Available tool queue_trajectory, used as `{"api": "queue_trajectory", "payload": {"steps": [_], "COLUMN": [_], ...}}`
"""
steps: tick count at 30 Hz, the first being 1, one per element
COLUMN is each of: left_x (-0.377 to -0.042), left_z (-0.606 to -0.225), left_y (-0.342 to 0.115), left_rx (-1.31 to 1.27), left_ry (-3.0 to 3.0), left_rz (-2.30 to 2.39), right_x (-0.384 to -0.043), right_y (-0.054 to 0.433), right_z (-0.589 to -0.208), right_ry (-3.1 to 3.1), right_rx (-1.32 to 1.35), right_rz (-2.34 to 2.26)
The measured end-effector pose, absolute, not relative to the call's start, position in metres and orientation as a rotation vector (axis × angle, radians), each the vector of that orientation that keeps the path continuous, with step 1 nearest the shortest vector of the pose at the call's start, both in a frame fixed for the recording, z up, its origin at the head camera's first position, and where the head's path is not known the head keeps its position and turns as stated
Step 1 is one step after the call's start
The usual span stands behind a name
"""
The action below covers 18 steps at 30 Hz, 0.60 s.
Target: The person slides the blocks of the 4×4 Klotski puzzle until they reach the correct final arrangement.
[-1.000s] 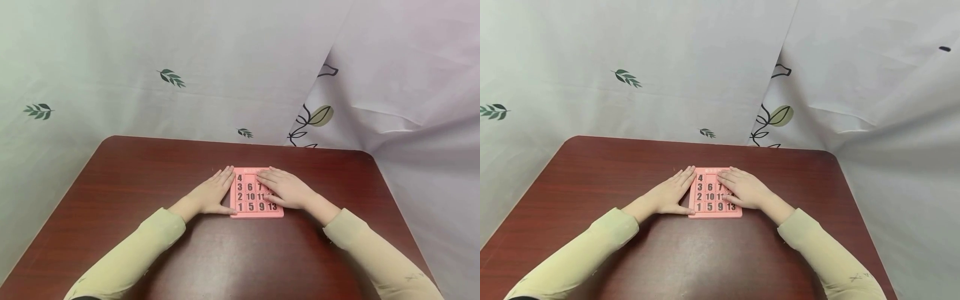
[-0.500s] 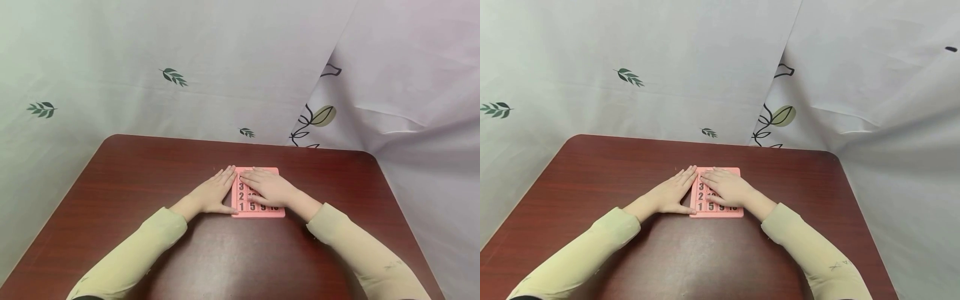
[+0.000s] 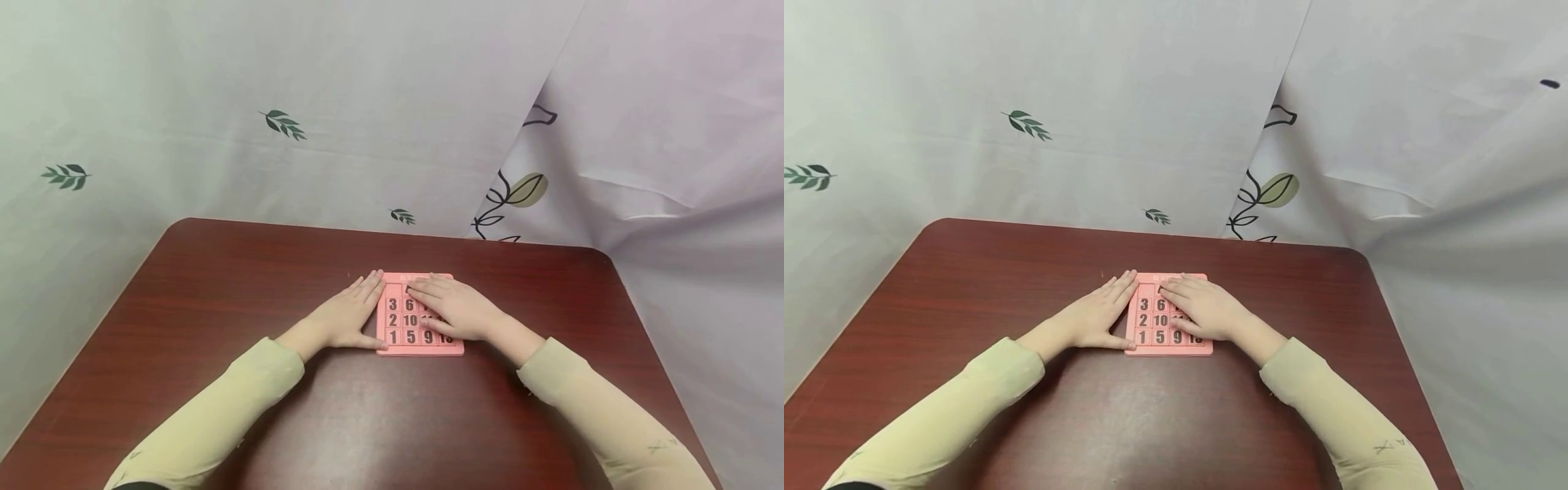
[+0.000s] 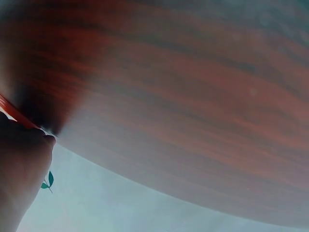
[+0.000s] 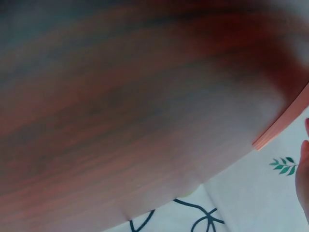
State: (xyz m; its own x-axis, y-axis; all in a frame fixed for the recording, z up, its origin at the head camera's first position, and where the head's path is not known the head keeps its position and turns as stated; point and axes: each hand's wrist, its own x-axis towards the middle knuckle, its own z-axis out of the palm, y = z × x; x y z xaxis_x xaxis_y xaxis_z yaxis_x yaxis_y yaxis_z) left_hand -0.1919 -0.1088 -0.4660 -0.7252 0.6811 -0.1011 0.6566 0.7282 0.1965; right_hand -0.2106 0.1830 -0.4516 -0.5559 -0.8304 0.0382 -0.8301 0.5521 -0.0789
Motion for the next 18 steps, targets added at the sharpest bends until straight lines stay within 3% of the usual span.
{"api": "queue_trajectory", "payload": {"steps": [9,18], "left_x": [-0.189,-0.190], "left_z": [-0.461,-0.464], "left_y": [-0.109,-0.109], "left_rx": [1.088,1.078], "left_ry": [2.748,2.750], "left_rz": [0.211,0.197], "right_x": [-0.198,-0.210], "right_y": [0.170,0.163], "right_z": [-0.454,-0.455], "right_ry": [2.691,2.720], "right_rx": [-1.694,-1.652], "right_rz": [-0.126,-0.033]}}
